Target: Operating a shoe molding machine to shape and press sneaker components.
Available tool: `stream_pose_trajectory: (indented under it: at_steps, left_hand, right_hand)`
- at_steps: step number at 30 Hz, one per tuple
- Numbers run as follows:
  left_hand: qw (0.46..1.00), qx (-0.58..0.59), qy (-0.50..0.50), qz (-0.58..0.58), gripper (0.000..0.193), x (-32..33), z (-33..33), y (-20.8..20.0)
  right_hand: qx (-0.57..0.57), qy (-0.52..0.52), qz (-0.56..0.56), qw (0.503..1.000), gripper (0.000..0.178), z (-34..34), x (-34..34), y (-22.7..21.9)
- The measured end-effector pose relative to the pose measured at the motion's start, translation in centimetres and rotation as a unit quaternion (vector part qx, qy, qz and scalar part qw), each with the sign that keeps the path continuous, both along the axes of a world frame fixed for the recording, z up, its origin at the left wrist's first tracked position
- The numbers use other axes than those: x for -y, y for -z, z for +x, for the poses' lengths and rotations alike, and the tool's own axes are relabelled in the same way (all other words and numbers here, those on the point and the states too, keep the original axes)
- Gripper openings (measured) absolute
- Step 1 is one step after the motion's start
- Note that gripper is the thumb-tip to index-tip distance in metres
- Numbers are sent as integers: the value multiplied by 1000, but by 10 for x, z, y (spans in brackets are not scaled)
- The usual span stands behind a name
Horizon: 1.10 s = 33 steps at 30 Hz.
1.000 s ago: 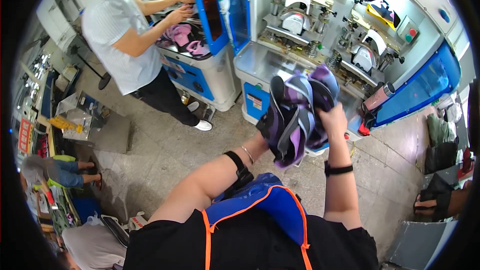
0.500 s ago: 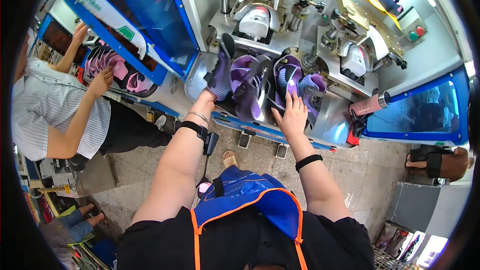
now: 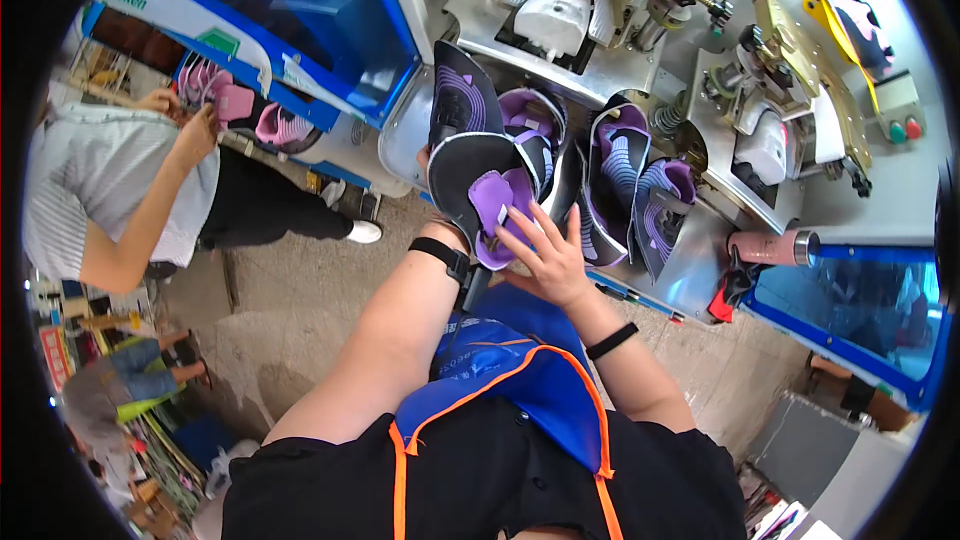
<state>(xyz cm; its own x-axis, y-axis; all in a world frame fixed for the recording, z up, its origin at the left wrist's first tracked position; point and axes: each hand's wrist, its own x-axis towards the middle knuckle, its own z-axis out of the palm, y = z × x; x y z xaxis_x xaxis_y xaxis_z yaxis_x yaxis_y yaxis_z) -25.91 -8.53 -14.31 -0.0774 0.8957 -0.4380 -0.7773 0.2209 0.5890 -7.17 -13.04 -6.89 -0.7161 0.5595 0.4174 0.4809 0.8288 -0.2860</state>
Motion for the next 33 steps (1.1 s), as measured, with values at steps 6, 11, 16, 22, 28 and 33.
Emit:
stream_pose_trajectory:
  at_steps: [6,11,16,22,28,33]
  left_hand:
    - [991,-9,-130,32,37,0,-57,-2]
    - [971,-15,-230,65,38,42,-33,0]
    - [827,-510,-233,-36,53,65,22,-10]
    - [769,-605,-165,-122,83,84,45,-35]
    - [857,-459,-222,-76,72,113,46,-18]
    - [911,-324,-241,-89,65,187,37,-4]
  right_hand:
    - [-139,-172,-77,972,27,-17,-28,-39]
    - [-10,-230,-15,973,22,-26,-38,-107]
    - [123,-203,31,971,36,-80,-100,-91]
    - [184,-180,124,958,48,-110,-147,-39]
    - [214,-193,117,950,63,-122,-97,-69]
    - [243,-152,184,940,71,-131,-82,-60]
